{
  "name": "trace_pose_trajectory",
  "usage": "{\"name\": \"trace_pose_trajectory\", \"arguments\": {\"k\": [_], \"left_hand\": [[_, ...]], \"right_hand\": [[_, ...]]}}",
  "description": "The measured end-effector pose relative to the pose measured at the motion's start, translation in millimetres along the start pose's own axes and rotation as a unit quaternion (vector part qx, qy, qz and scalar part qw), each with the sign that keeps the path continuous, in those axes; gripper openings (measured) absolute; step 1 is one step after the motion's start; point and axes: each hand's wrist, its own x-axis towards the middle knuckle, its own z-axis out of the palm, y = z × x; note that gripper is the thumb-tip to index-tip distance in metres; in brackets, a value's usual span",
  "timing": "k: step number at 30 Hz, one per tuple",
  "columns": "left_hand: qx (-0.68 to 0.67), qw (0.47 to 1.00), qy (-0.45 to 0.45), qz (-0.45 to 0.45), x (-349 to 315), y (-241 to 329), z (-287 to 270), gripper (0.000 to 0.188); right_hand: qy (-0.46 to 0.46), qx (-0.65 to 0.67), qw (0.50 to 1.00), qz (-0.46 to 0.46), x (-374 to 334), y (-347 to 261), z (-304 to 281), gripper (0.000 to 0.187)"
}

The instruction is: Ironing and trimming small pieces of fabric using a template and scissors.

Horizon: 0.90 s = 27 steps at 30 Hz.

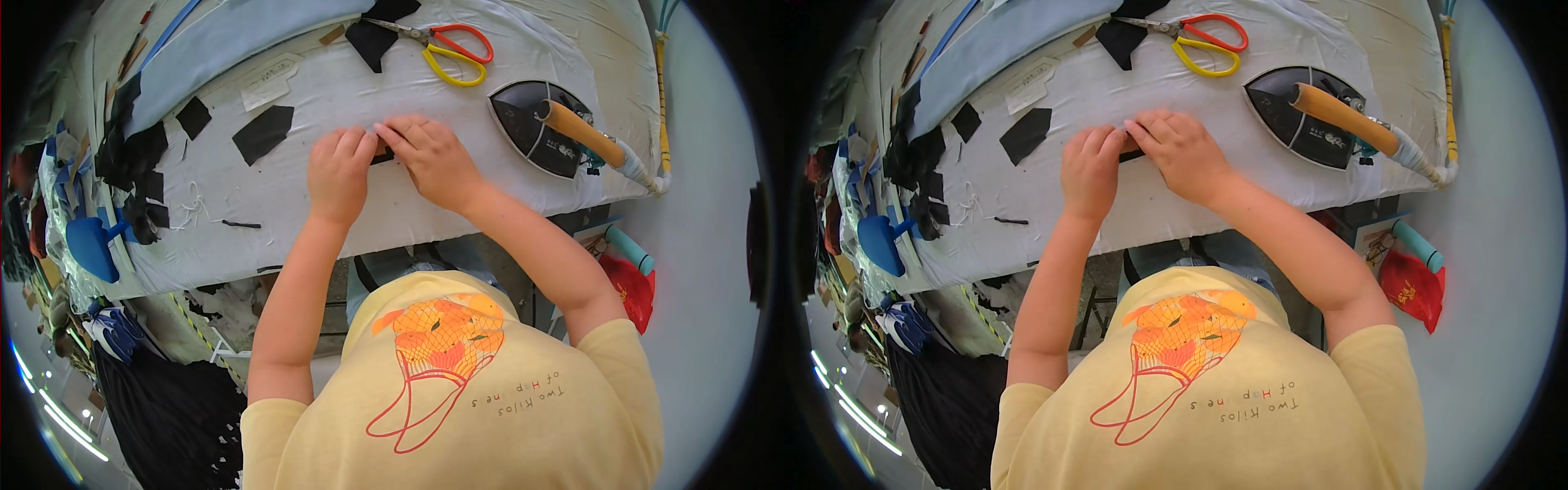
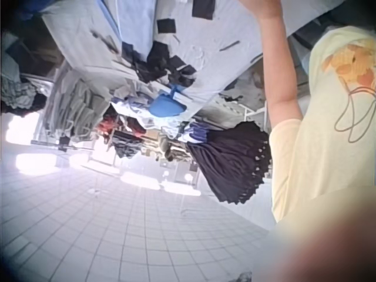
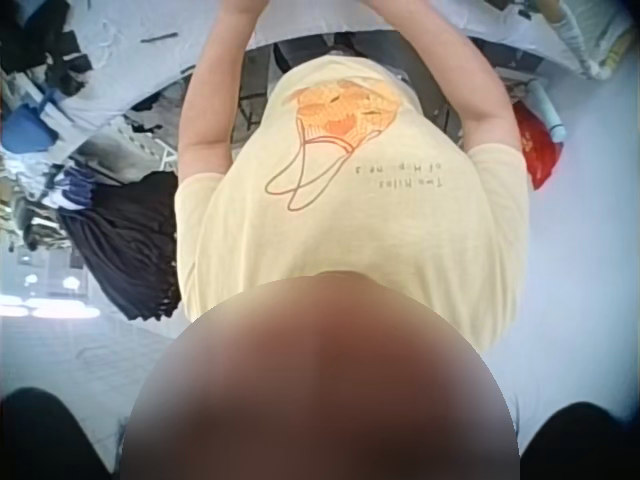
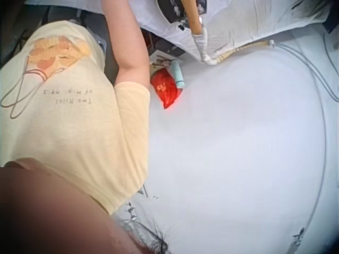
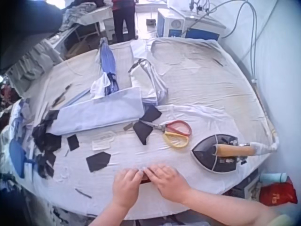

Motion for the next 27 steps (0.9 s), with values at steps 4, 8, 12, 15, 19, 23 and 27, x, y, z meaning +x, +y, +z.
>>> {"name": "trace_pose_trajectory", "arguments": {"k": [4, 8, 12, 15, 19, 23, 27], "left_hand": [[-0.017, 1.0, 0.015, -0.018, -5.1, 0.7, -0.4, 0.037], [-0.016, 0.999, -0.031, -0.006, -8.6, -2.6, -1.9, 0.043], [0.014, 1.0, -0.019, 0.017, -12.0, 1.5, -1.7, 0.046], [0.022, 0.999, -0.031, 0.008, -19.9, 1.0, -3.8, 0.049], [-0.007, 1.0, -0.023, 0.006, -21.1, 1.9, -2.1, 0.048], [-0.014, 1.0, -0.01, 0.002, -19.8, 4.6, -3.0, 0.046], [-0.003, 1.0, -0.009, 0.002, -21.2, 3.5, -1.7, 0.041]], "right_hand": [[-0.009, -0.088, 0.996, -0.031, -13.4, -4.8, 4.9, 0.046], [-0.013, -0.141, 0.989, -0.04, -19.8, -6.6, 3.3, 0.047], [0.005, -0.115, 0.993, -0.038, -22.8, 13.2, -30.2, 0.05], [0.06, -0.202, 0.977, 0.039, -14.9, 39.2, -119.2, 0.052], [-0.03, -0.203, 0.96, 0.192, -36.3, 87.8, -166.6, 0.04], [-0.14, -0.13, 0.952, 0.239, -39.7, 84.4, -163.6, 0.039], [-0.218, -0.093, 0.941, 0.242, -12.8, 33.7, -144.8, 0.039]]}}
